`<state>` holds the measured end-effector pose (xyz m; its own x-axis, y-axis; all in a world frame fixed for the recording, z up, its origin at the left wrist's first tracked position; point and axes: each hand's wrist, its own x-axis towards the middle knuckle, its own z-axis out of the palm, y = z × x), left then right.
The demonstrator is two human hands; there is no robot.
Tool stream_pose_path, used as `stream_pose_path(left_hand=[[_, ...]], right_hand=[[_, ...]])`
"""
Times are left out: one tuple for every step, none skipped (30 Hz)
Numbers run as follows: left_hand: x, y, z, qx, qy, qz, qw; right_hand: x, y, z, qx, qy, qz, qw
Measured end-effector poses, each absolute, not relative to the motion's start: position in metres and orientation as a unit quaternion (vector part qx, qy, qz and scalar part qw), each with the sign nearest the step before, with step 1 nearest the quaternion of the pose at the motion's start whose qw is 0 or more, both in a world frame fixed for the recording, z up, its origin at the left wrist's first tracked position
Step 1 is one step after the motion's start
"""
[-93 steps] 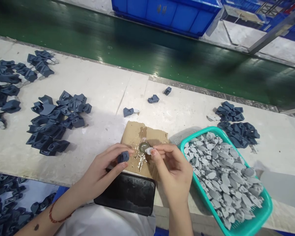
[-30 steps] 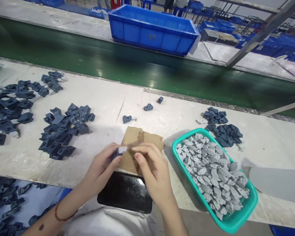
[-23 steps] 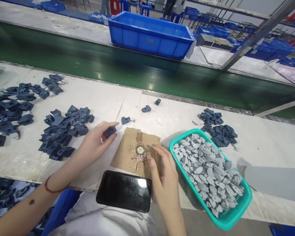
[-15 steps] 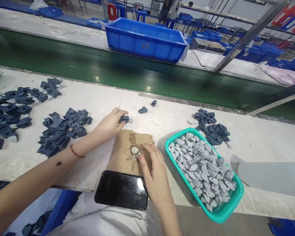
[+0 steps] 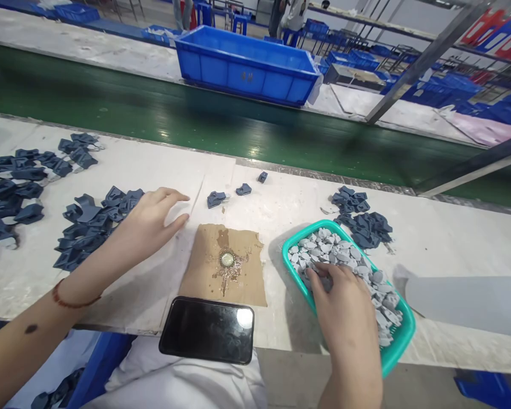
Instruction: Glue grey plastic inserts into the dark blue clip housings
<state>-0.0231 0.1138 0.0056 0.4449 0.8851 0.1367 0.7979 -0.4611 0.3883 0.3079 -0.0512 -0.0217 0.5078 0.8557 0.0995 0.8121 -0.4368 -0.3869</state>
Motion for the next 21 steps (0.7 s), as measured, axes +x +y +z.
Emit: stream_pose_path(left_hand=[[-0.035, 0.108, 0.005, 0.843, 0.498, 0.166, 0.115], [-0.047, 0.103, 0.003, 0.847, 0.495, 0.171, 0.095], [-0.058, 0.097, 0.001, 0.848, 0.495, 0.175, 0.076], [-0.069, 0.092, -0.003, 0.847, 0.499, 0.175, 0.059], [-0.078, 0.087, -0.007, 0.845, 0.505, 0.174, 0.043], [-0.086, 0.083, -0.011, 0.842, 0.511, 0.168, 0.028], [-0.092, 0.08, -0.016, 0.841, 0.516, 0.16, 0.014], [-0.097, 0.077, -0.02, 0.842, 0.517, 0.152, 0.0], [-0.1, 0.075, -0.024, 0.844, 0.516, 0.146, -0.014], [-0.102, 0.074, -0.027, 0.846, 0.514, 0.143, -0.027], [-0.103, 0.073, -0.029, 0.846, 0.513, 0.143, -0.037], [-0.104, 0.074, -0.03, 0.844, 0.515, 0.145, -0.043], [-0.103, 0.074, -0.03, 0.842, 0.517, 0.148, -0.046], [-0.102, 0.075, -0.029, 0.84, 0.52, 0.151, -0.045], [-0.102, 0.076, -0.028, 0.838, 0.522, 0.154, -0.041], [-0.101, 0.077, -0.026, 0.836, 0.524, 0.158, -0.037], [-0.101, 0.078, -0.024, 0.835, 0.524, 0.161, -0.035], [-0.101, 0.078, -0.023, 0.835, 0.524, 0.163, -0.033], [-0.101, 0.078, -0.022, 0.835, 0.524, 0.165, -0.033], [-0.102, 0.078, -0.021, 0.835, 0.523, 0.168, -0.033], [-0.102, 0.078, -0.021, 0.834, 0.523, 0.172, -0.032]], right_hand=[[0.311, -0.05, -0.024, -0.846, -0.498, 0.054, 0.185], [0.312, -0.049, -0.025, -0.844, -0.503, 0.051, 0.178], [0.312, -0.049, -0.025, -0.844, -0.506, 0.049, 0.174], [0.312, -0.048, -0.024, -0.845, -0.504, 0.05, 0.172], [0.311, -0.046, -0.022, -0.848, -0.499, 0.059, 0.167], [0.311, -0.045, -0.018, -0.854, -0.49, 0.075, 0.16], [0.31, -0.043, -0.015, -0.861, -0.477, 0.096, 0.146], [0.309, -0.041, -0.011, -0.869, -0.463, 0.118, 0.129], [0.308, -0.039, -0.007, -0.877, -0.447, 0.137, 0.11], [0.307, -0.037, -0.004, -0.883, -0.435, 0.151, 0.096], [0.306, -0.035, -0.002, -0.886, -0.426, 0.158, 0.089], [0.304, -0.034, 0.0, -0.889, -0.42, 0.16, 0.091], [0.303, -0.033, 0.001, -0.89, -0.418, 0.157, 0.098], [0.302, -0.033, 0.001, -0.889, -0.418, 0.151, 0.111], [0.302, -0.034, 0.001, -0.888, -0.42, 0.143, 0.124], [0.302, -0.036, 0.0, -0.886, -0.422, 0.137, 0.136], [0.301, -0.038, -0.001, -0.885, -0.421, 0.134, 0.148], [0.301, -0.04, -0.001, -0.884, -0.418, 0.136, 0.162], [0.301, -0.042, -0.002, -0.883, -0.411, 0.137, 0.181], [0.3, -0.045, -0.003, -0.882, -0.401, 0.138, 0.205], [0.298, -0.047, -0.003, -0.88, -0.39, 0.136, 0.234]])
